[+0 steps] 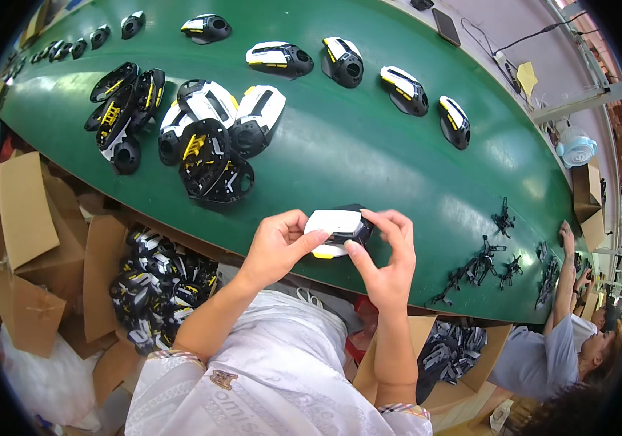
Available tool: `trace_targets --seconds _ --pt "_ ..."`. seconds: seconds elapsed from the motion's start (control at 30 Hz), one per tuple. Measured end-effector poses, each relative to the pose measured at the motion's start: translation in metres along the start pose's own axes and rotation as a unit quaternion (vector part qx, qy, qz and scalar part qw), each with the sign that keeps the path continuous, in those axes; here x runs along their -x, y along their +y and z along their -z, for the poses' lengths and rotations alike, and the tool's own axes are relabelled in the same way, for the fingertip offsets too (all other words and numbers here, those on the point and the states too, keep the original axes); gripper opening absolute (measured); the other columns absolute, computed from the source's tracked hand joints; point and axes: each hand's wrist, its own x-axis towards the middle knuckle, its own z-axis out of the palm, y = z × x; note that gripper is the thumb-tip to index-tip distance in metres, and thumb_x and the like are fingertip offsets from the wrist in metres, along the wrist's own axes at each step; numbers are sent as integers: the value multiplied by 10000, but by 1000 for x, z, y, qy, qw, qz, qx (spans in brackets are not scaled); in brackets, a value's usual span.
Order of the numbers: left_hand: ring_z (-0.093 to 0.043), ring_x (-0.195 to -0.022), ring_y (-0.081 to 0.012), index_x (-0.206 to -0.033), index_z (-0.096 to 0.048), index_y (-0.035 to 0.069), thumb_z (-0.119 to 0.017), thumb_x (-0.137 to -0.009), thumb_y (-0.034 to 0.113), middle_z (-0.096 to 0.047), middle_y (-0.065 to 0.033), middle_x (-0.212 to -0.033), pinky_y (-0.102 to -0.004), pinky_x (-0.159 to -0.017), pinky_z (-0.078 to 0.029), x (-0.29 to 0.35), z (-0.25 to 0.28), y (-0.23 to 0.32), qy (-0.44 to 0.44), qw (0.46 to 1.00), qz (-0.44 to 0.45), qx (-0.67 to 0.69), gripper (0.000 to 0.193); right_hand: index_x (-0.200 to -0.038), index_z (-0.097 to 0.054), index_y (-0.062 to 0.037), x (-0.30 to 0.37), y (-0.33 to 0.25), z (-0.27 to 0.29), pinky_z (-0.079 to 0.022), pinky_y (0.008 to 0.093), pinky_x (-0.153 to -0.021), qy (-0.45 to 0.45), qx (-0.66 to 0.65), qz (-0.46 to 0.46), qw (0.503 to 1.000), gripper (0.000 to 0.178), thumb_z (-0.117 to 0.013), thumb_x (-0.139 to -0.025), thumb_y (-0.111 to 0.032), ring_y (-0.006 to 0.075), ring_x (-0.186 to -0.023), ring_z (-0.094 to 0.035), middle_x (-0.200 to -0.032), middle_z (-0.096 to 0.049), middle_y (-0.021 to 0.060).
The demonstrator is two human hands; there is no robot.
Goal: Manually assemble and sort electronic housing components at a factory workbench.
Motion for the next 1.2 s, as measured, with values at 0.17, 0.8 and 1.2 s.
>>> trace_targets --seconds 0.17,0.8,1.2 --pt "-528 -670 -14 -751 -542 -17 -683 -838 101 -609 -25 -730 -179 -554 -437 1 -5 -4 8 997 -51 -56 204 -1232 -541 -88 1 13 -8 -406 366 -931 -9 -152 -63 986 563 -736 -706 -139 235 -1166 -477 -1264 -472 118" --pt "-604 -810 -99 -1055 -535 -77 -614 -861 54 -645 -98 -890 -236 -701 -490 6 -1 -4 -101 981 -87 -138 247 -1076 -578 -22 6 24 -9 -438 304 -863 -18 -154 57 986 527 -809 -606 -82 197 -995 -514 -1069 -472 100" --pt "-576 -705 -77 -1024 -545 -72 -602 -861 48 -631 -74 -813 -216 -636 -475 15 -7 -8 -68 978 -114 -159 210 -1081 -584 -29 12 19 0 -449 287 -829 -80 -141 17 987 476 -775 -646 -65 179 -972 -525 -1045 -482 88"
